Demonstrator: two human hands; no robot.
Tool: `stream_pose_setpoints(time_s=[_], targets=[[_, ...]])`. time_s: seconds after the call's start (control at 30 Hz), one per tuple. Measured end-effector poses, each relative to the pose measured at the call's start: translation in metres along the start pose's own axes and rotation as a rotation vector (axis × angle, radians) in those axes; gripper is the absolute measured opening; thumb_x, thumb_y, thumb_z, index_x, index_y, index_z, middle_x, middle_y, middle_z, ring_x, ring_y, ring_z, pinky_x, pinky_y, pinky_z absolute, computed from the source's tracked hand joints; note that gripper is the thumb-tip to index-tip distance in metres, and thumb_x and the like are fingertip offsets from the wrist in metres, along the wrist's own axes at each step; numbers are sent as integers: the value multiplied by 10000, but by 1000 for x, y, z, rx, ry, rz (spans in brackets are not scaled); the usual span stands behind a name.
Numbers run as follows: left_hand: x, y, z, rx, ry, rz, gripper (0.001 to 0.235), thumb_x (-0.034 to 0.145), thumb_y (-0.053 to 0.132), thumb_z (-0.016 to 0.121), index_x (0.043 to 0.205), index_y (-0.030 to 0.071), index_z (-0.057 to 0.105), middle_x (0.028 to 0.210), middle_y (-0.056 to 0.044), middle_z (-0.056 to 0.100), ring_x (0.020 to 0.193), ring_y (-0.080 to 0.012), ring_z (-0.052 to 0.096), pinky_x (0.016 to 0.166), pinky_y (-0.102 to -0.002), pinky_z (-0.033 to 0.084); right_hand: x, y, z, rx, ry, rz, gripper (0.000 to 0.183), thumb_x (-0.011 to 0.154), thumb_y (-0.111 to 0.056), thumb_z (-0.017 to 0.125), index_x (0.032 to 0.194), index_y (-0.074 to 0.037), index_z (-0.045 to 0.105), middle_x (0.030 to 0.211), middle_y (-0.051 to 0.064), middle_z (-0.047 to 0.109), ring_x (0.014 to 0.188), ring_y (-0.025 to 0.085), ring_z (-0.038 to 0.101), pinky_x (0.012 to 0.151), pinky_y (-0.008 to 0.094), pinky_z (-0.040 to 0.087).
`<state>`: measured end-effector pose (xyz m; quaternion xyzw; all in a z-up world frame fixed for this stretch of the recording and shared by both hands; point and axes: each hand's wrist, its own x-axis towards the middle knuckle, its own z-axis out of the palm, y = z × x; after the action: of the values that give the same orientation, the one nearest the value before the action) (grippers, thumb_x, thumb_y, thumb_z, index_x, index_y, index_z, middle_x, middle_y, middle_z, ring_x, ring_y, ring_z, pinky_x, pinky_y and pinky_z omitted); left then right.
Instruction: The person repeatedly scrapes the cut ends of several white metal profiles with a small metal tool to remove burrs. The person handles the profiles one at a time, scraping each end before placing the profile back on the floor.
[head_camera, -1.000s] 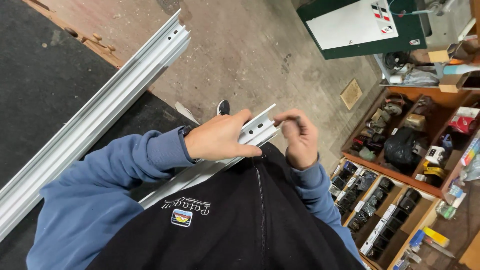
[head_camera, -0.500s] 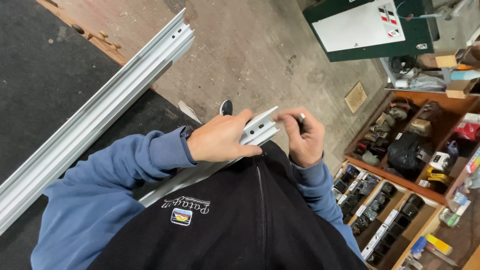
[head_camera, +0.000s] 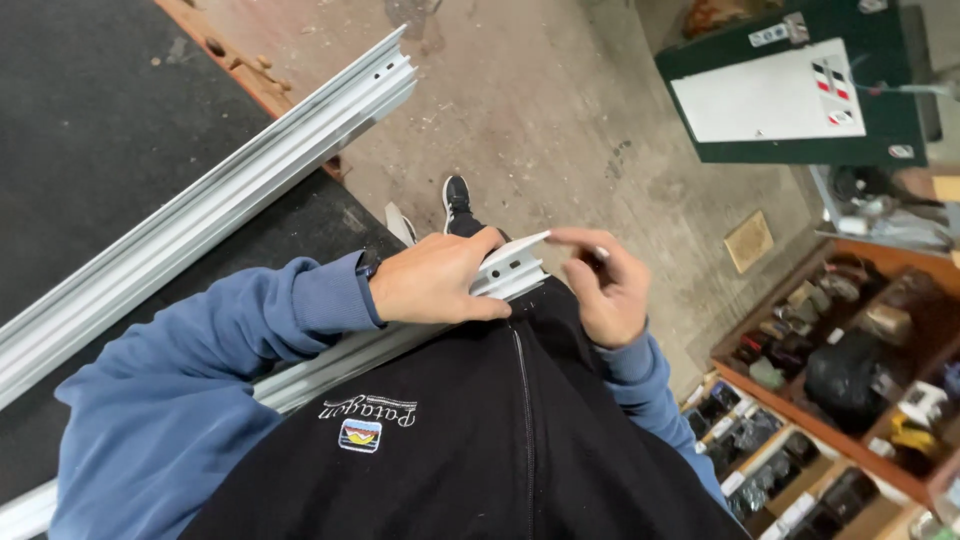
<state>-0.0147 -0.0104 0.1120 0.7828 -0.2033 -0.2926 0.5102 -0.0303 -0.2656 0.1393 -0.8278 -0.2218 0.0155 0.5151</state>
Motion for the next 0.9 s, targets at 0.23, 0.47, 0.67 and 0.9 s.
stream_pose_setpoints(time_s=[0.23, 0.47, 0.67, 0.9], targets=[[-7, 13, 14, 94, 151, -27, 530, 805, 307, 777, 1112, -10, 484, 913, -214, 690, 803, -433, 688, 662, -499, 531, 5, 82, -23, 435, -225, 354, 271, 931, 49, 604, 1185, 28, 695, 1024, 76, 733, 825, 103, 592, 734, 238, 479], [-2, 34, 67, 802, 511, -52, 198, 872, 132, 601, 1029, 26, 544, 817, -58, 553, 694, -212, 607, 615, -349, 439, 111, 87, -23, 381, -988, 491, 386, 854, -114, 599, 1225, -35, 668, 1027, 4, 675, 746, 59, 482, 681, 231, 428], [5, 34, 94, 960, 758, -157, 230, 890, 185, 578, 1071, 44, 580, 815, -10, 522, 752, -161, 548, 670, -318, 391, 140, 97, 9, 57, -1352, 232, 339, 840, -274, 816, 1018, -58, 623, 867, -33, 603, 665, 76, 422, 578, 260, 393], [12, 20, 112, 996, 937, -251, 458, 853, 173, 583, 1234, -82, 573, 897, -40, 580, 819, -172, 562, 763, -308, 411, 146, 140, 27, 134, -1249, 272, 281, 901, -253, 756, 1104, -72, 682, 1006, -50, 698, 668, 56, 425, 597, 244, 396]])
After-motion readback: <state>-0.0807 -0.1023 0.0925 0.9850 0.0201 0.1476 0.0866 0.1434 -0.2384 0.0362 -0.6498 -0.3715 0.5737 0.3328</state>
